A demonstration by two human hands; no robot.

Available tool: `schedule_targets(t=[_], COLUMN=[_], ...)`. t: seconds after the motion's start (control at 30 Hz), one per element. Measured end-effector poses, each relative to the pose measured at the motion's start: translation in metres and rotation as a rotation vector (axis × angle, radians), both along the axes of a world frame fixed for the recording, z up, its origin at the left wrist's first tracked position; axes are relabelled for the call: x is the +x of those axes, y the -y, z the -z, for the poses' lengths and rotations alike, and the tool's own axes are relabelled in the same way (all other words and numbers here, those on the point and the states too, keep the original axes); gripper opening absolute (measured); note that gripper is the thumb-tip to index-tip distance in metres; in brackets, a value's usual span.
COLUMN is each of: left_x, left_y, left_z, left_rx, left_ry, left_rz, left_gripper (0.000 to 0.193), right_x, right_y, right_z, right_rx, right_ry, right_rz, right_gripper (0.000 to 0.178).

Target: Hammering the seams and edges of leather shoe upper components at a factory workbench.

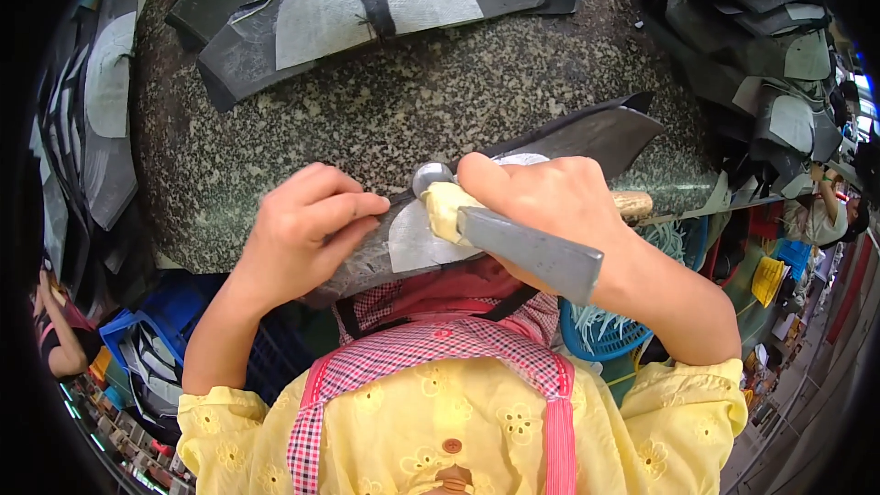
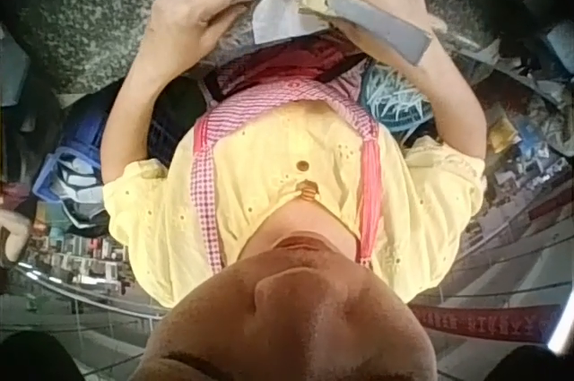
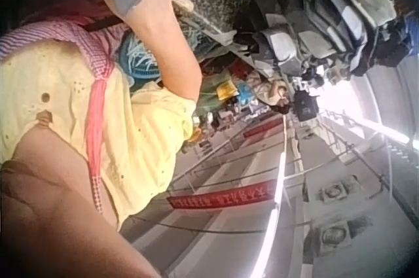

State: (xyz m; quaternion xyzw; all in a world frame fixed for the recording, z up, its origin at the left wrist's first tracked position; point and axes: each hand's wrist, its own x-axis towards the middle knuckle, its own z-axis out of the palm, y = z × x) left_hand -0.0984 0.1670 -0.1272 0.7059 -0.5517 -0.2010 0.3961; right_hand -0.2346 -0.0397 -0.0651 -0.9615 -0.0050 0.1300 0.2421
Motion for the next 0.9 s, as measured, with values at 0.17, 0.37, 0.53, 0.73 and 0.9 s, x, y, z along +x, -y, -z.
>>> schedule_targets(t=[0.17,0.37,0.53,0.73,0.9], left_x=[-0.025,-0.031,-0.027,-0.024,-0.03], left_y=[0.039,0.061,0.06,0.053,0.05], left_z=[0.021,0.019,0.014,0.012,0.009], left_rx=[-0.208,-0.247,-0.161,-0.154,-0.159], left_ry=[0.13,0.333,0.285,0.284,0.572], left_rz=[0.033,0.065,0.018,0.025,0.068], left_gripper=[0.028,0.023,0.031,0.028,0.025], right_x=[-0.009,-0.051,-0.041,-0.031,-0.03], right_y=[0.028,0.01,0.025,0.037,0.023], right_z=[-0.027,-0.049,0.009,0.003,-0.028], right_rx=[0.13,0.149,-0.005,-0.054,-0.083], right_ry=[0.107,0.332,0.111,0.197,0.271], right_rz=[0.261,0.801,0.292,0.19,0.244], right_gripper=[0.024,0.032,0.021,0.025,0.019])
